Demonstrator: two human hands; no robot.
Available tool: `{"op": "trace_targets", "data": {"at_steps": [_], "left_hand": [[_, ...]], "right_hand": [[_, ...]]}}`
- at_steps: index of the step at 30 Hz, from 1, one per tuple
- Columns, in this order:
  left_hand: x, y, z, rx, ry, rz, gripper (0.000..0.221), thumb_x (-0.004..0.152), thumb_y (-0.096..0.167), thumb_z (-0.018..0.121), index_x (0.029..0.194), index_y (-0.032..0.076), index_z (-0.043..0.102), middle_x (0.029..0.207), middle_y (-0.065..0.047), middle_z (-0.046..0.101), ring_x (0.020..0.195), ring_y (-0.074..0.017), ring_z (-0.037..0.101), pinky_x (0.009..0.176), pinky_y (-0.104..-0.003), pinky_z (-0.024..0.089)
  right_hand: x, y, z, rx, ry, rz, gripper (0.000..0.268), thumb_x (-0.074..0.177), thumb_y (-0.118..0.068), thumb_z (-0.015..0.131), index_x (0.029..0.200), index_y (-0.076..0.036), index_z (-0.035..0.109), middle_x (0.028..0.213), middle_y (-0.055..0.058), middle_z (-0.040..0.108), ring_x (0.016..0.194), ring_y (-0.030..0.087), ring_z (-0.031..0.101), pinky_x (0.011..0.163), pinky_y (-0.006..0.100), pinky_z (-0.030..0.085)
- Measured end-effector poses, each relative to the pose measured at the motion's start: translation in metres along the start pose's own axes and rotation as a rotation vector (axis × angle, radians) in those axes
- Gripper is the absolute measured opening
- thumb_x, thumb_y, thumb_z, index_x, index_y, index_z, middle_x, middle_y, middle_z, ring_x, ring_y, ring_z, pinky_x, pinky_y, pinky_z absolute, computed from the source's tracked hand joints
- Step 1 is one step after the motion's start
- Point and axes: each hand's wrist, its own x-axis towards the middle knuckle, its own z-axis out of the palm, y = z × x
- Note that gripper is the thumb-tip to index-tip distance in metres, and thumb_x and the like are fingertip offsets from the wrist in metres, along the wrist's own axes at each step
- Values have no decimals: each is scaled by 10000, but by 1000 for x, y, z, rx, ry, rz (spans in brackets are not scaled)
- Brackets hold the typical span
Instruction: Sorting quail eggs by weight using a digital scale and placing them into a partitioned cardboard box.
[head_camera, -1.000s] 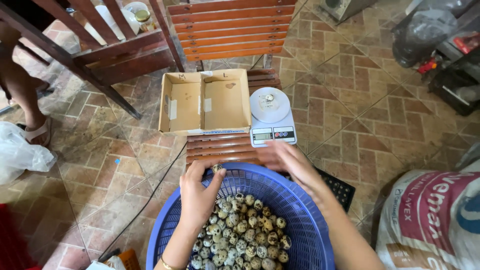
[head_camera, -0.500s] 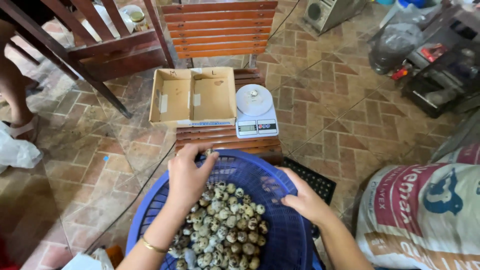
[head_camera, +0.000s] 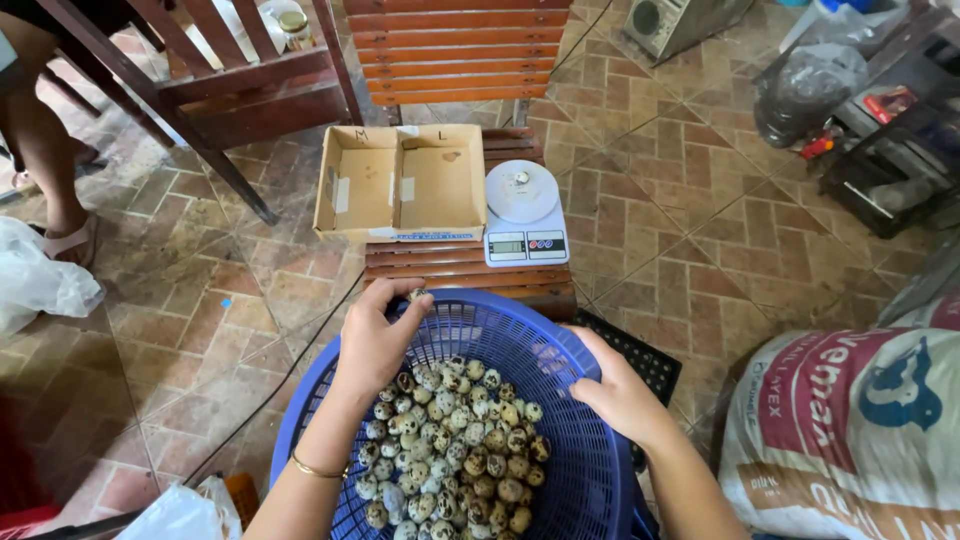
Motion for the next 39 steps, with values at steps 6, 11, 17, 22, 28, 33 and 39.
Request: {"op": "trace_targets", "data": {"at_steps": [6, 11, 17, 22, 28, 33, 39], "left_hand": [[12, 20, -22, -70, -171, 25, 320, 901, 289, 708, 1166, 119, 762, 1083, -38, 776, 1005, -161, 713, 905, -304, 568], [9, -8, -33, -159, -108, -93, 306, 901, 248, 732, 1159, 87, 766, 1000, -20, 772, 860, -96, 658, 780, -234, 553], [-4, 28, -41, -94, -161, -225, 338, 870, 306, 716, 1152, 131, 782, 1144, -29, 804, 1076, -143, 724, 979, -311, 553], [-4, -3, -26, -52, -188, -113, 324, 826, 384, 743, 1054, 174, 837, 1224, -78, 776, 1295, -225, 632, 1096, -426, 443], [0, 0, -13, 38, -97, 1, 273, 819, 386, 779, 976, 173, 848, 1058, -38, 823, 1155, -235, 694, 1000, -465, 508], [3, 3, -6, 179, -171, -99, 289, 817, 467, 760, 1006, 267, 847, 1089, 74, 775, 1203, -153, 597, 1037, -461, 335], [8, -11, -5, 169, -167, -123, 299, 795, 490, 767, 984, 277, 860, 1102, 66, 787, 1233, -149, 592, 1086, -478, 304]], "right_hand": [[-6, -45, 0, -128, 18, 300, 629, 848, 15, 585, 1446, -173, 540, 941, 71, 688, 774, 183, 633, 727, 325, 501], [-8, -22, -2, -111, 57, 213, 641, 802, 7, 600, 1425, -143, 571, 1020, 56, 753, 843, 161, 697, 802, 288, 534], [2, -33, -1, -98, 7, 310, 601, 846, -36, 592, 1432, -166, 555, 1071, 54, 752, 901, 166, 699, 843, 300, 520], [13, -25, -9, -20, -82, 238, 498, 939, -168, 606, 1433, -141, 552, 1061, 52, 740, 922, 160, 684, 869, 300, 517], [64, -14, -28, -151, 30, 72, 768, 865, -669, 357, 1387, -163, 607, 1264, 70, 756, 1153, 190, 742, 962, 361, 610], [174, 33, -47, -69, 403, -192, 137, 1040, -220, 600, 1001, -115, 679, 869, 25, 717, 714, 109, 676, 522, 224, 548], [326, 97, -58, -678, 588, -319, 169, 862, -146, 624, 912, -257, 742, 862, -30, 666, 789, 205, 641, 717, 375, 480]]}}
